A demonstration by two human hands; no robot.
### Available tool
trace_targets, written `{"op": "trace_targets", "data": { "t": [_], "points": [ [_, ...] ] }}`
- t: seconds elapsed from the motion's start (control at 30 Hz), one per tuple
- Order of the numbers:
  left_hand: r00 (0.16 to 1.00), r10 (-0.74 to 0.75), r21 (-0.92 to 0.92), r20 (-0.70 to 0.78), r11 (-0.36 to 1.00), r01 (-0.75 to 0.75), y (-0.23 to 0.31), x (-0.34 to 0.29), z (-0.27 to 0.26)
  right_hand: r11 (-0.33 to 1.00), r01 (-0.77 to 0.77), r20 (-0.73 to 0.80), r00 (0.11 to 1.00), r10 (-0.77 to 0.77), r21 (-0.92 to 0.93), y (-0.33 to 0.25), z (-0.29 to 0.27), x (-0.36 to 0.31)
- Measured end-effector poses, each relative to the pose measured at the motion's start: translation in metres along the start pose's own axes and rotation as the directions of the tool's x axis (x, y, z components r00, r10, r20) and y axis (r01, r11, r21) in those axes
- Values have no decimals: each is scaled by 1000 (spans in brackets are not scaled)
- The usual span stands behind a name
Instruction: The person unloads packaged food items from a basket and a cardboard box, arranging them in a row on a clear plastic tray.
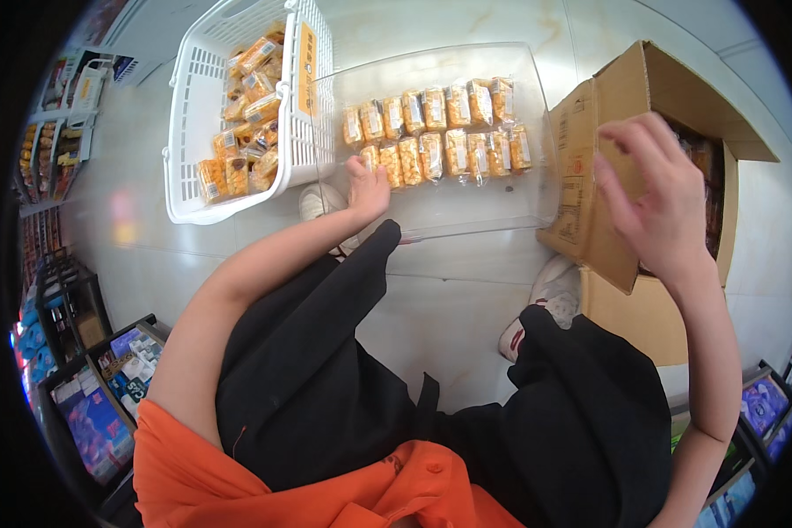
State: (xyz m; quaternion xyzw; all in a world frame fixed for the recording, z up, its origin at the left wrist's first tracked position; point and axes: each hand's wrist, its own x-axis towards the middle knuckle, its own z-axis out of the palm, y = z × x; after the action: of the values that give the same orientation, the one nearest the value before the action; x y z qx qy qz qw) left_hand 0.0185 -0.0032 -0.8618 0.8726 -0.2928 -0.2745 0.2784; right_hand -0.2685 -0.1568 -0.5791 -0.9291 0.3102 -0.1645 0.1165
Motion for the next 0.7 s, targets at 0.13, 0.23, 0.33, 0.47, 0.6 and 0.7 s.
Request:
{"op": "trace_targets", "data": {
  "t": [0.13,0.23,0.33,0.47,0.6,0.7],
  "points": [
    [984,113,372,137,915,-156,20,-22,-4,999,-18,-297,954,26,29,38,-18,-5],
    [928,233,529,290,769,-359,9,-12,-6,968,-240,-364,897,251,76,89,-31,-19],
    [882,436,392,181,790,-471,-7,5,1,839,-539,-84,835,543,69,139,-36,-36],
    [975,219,317,31,923,-217,21,-9,8,683,-417,567,381,731,-600,151,-13,-66],
    [978,207,350,-7,917,-191,23,-13,12,739,-484,683,332,650,-469,135,-8,-84],
    [972,233,409,-42,891,-196,17,-1,12,769,-332,646,417,639,-546,144,-1,-90]
  ]
}}
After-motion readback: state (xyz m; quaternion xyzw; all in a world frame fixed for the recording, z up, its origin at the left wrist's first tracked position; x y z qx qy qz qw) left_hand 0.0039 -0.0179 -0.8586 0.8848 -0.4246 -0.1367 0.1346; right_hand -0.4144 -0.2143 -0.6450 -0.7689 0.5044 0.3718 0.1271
